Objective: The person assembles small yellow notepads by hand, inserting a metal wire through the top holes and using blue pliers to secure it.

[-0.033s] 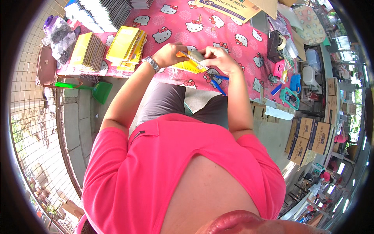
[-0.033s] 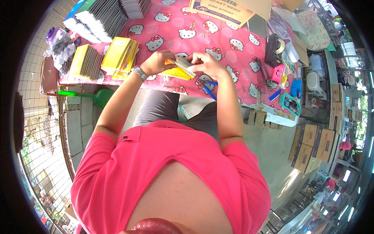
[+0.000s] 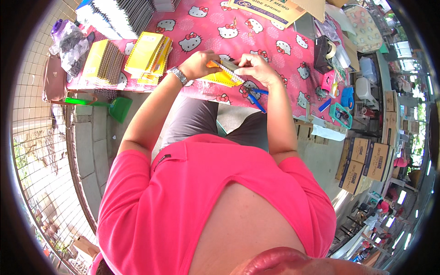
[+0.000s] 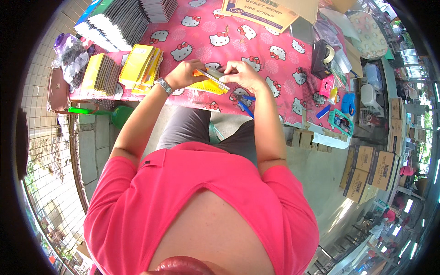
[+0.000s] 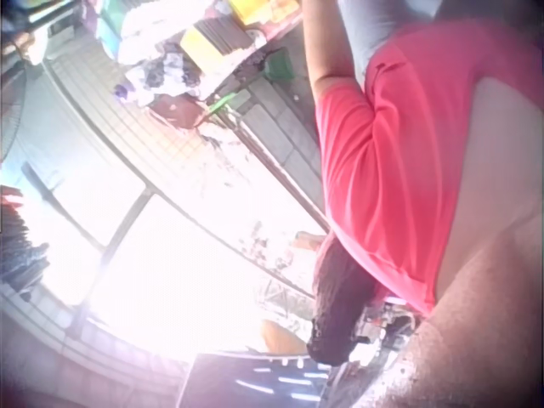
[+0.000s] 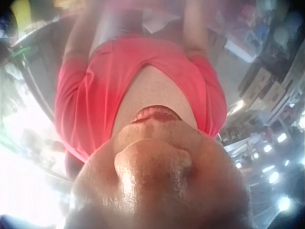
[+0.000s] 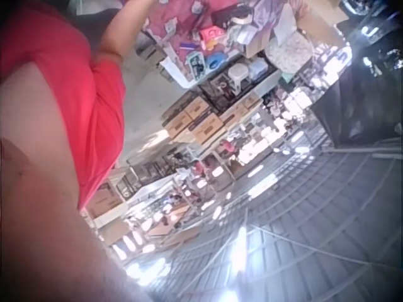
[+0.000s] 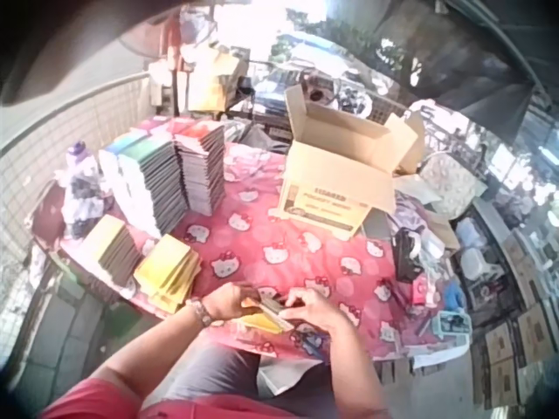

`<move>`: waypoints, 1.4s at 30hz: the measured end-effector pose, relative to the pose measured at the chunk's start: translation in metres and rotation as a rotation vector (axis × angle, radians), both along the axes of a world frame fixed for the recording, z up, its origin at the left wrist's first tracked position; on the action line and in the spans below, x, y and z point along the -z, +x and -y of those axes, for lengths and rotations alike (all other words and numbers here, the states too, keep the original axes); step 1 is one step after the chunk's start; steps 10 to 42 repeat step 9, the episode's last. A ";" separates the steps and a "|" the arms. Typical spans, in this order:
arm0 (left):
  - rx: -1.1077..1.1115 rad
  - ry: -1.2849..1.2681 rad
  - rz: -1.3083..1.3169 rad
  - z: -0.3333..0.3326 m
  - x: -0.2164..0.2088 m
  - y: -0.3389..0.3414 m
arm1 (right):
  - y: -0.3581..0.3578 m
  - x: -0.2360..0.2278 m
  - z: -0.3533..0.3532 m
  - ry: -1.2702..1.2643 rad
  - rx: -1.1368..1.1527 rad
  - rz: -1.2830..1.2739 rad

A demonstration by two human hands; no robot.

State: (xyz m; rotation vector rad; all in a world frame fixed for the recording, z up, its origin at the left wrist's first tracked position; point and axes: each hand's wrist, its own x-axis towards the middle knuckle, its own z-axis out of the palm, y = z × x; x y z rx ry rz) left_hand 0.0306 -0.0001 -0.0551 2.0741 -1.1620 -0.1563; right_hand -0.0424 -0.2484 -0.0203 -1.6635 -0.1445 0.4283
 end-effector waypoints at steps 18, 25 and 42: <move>-0.069 -0.063 -0.136 -0.006 0.005 0.001 | -0.002 0.017 0.000 0.535 0.065 -0.001; -0.069 -0.063 -0.136 -0.006 0.005 0.001 | -0.002 0.017 0.000 0.535 0.065 -0.001; -0.069 -0.063 -0.136 -0.006 0.005 0.001 | -0.002 0.017 0.000 0.535 0.065 -0.001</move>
